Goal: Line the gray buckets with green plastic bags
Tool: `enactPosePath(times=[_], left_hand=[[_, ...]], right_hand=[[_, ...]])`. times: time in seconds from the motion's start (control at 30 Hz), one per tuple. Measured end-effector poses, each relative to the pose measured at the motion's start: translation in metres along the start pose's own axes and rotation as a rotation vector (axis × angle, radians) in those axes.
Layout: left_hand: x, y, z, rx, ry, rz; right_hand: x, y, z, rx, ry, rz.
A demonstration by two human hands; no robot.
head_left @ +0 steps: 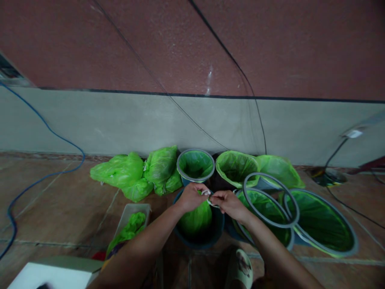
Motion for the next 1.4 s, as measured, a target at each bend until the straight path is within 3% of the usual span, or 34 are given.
enactPosePath(times=[0.23,0.4,0.53,0.67,0.77,0.87,0.97,1.2,1.3,1.4], left_hand=[[0.004,0.002,-0.006,0.099,-0.010,-0.102],[0.010,0.004,0.001,-0.006,0.120,-0.152],[0.008,0.002,0.005,-0.048,0.091,-0.156],[0.004,-0.001,0.012,-0.063,0.019,-0.066],[-0.005,-0.001,0.020,-0.088,-0.224,-0.038],[-0.014,0.002,0.031,-0.139,-0.458,-0.022],[-0.016,0.005,0.043,-0.184,-0.556,0.039],[0.004,0.015,0.055,-0.167,-0.493,0.105],[0.010,0.018,0.056,-0.196,-0.441,0.101],[0.007,0.019,0.057,-0.252,-0.393,0.065]], right_hand=[[0.000,0.002,0.007,-0.054,-0.142,-0.066],[0.007,0.005,0.005,0.039,-0.322,0.049],[0.003,0.003,0.001,0.067,-0.337,0.017],[-0.007,0.000,0.000,0.024,-0.079,-0.139],[-0.018,0.001,0.001,-0.004,0.322,-0.323],[-0.023,0.000,-0.005,0.080,0.657,-0.417],[-0.018,-0.003,-0.015,0.118,0.764,-0.327],[0.018,-0.010,-0.032,-0.103,0.670,-0.216],[0.035,-0.020,-0.049,-0.032,0.657,-0.124],[0.040,-0.027,-0.057,0.023,0.424,-0.099]])
Point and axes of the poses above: each hand's wrist, its own y-axis away from the middle knuckle, its own x-axis out of the palm, z = x × y, the point moved 6 cm from there along -y, towards the middle knuckle, and after that the axes turned 10 degrees about x, right-handed, at the moved point
